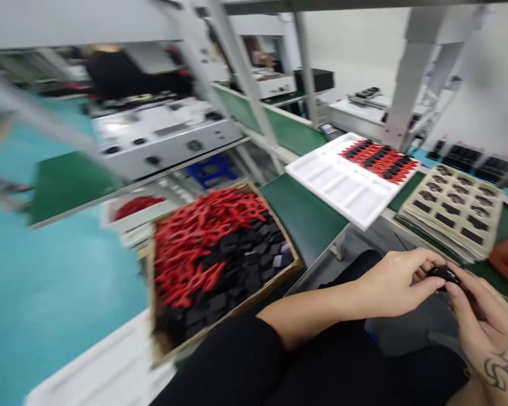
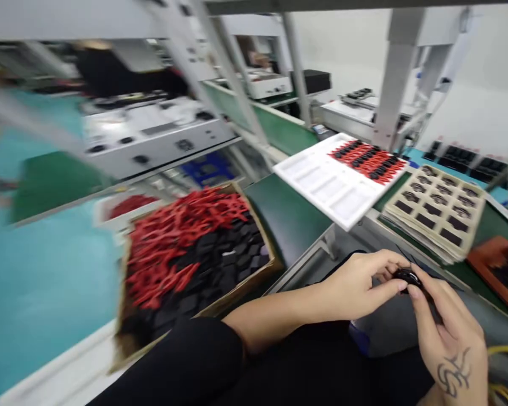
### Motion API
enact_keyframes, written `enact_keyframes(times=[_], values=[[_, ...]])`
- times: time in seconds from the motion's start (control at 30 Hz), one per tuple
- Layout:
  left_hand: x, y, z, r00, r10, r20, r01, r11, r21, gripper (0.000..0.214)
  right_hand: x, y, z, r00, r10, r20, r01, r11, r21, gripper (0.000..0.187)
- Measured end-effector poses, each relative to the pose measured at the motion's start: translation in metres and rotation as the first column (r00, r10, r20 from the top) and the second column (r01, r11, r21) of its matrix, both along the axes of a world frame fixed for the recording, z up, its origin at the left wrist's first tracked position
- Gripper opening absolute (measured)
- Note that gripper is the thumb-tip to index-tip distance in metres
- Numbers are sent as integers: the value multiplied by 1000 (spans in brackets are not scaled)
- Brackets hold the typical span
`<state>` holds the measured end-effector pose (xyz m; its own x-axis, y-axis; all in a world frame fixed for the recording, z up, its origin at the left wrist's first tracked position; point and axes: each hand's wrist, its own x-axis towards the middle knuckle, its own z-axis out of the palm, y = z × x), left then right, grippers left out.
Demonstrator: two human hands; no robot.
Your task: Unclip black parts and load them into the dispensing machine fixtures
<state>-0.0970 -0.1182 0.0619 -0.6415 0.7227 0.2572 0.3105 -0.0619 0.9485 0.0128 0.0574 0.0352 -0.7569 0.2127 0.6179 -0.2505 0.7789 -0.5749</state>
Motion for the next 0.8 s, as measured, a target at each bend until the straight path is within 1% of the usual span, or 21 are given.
enact_keyframes(times=[0.07, 0.1, 0.13, 0.2, 0.27, 0.33, 0.4, 0.43, 0.47, 0.53, 0.6, 0.63, 0.67, 0.73, 0.77, 0.8], values=[[-1, -27, -2, 995, 80, 64, -80, 997, -11, 40, -25, -10, 6, 988, 155, 24, -156, 986, 62, 30], [-1, -40, -5, 990, 109, 94, -108, 994, -19, 44, -36, -15, 7, 969, 245, 46, -248, 966, 77, 31], [1, -53, -9, 984, 133, 122, -131, 991, -31, 47, -47, -21, 7, 936, 344, 73, -349, 934, 79, 33], [6, -76, -19, 965, 173, 195, -167, 985, -45, 52, -64, -35, 4, 837, 524, 156, -537, 842, 54, 36], [13, -97, -30, 934, 177, 310, -176, 984, -30, 56, -78, -52, 0, 710, 659, 250, -678, 735, -9, 38], [21, -118, -38, 885, 174, 431, -197, 980, 8, 60, -88, -73, -2, 598, 735, 320, -758, 648, -72, 37], [29, -140, -41, 832, 190, 521, -251, 967, 48, 63, -98, -95, -3, 504, 784, 362, -809, 576, -120, 36], [33, -153, -40, 805, 221, 550, -301, 952, 59, 64, -102, -106, -3, 472, 799, 372, -823, 551, -140, 35], [37, -166, -38, 776, 264, 572, -362, 930, 60, 63, -108, -117, -1, 457, 808, 372, -826, 541, -160, 33], [43, -196, -31, 709, 378, 595, -494, 869, 36, 58, -120, -140, 2, 475, 810, 343, -811, 554, -186, 29], [48, -229, -24, 624, 512, 590, -634, 774, -2, 53, -134, -164, 4, 516, 802, 300, -791, 581, -192, 25], [49, -245, -22, 576, 582, 574, -701, 713, -20, 51, -141, -177, 4, 521, 804, 286, -792, 580, -189, 23], [49, -260, -21, 521, 656, 546, -766, 642, -41, 50, -148, -191, 3, 511, 814, 275, -804, 566, -181, 21], [49, -284, -25, 398, 785, 474, -869, 489, -79, 49, -163, -220, -2, 462, 845, 271, -846, 511, -154, 18], [48, -293, -28, 344, 824, 450, -901, 424, -88, 48, -170, -235, -7, 429, 860, 278, -870, 476, -130, 17], [47, -300, -33, 302, 842, 447, -922, 378, -88, 47, -177, -250, -12, 399, 869, 293, -891, 442, -98, 16]])
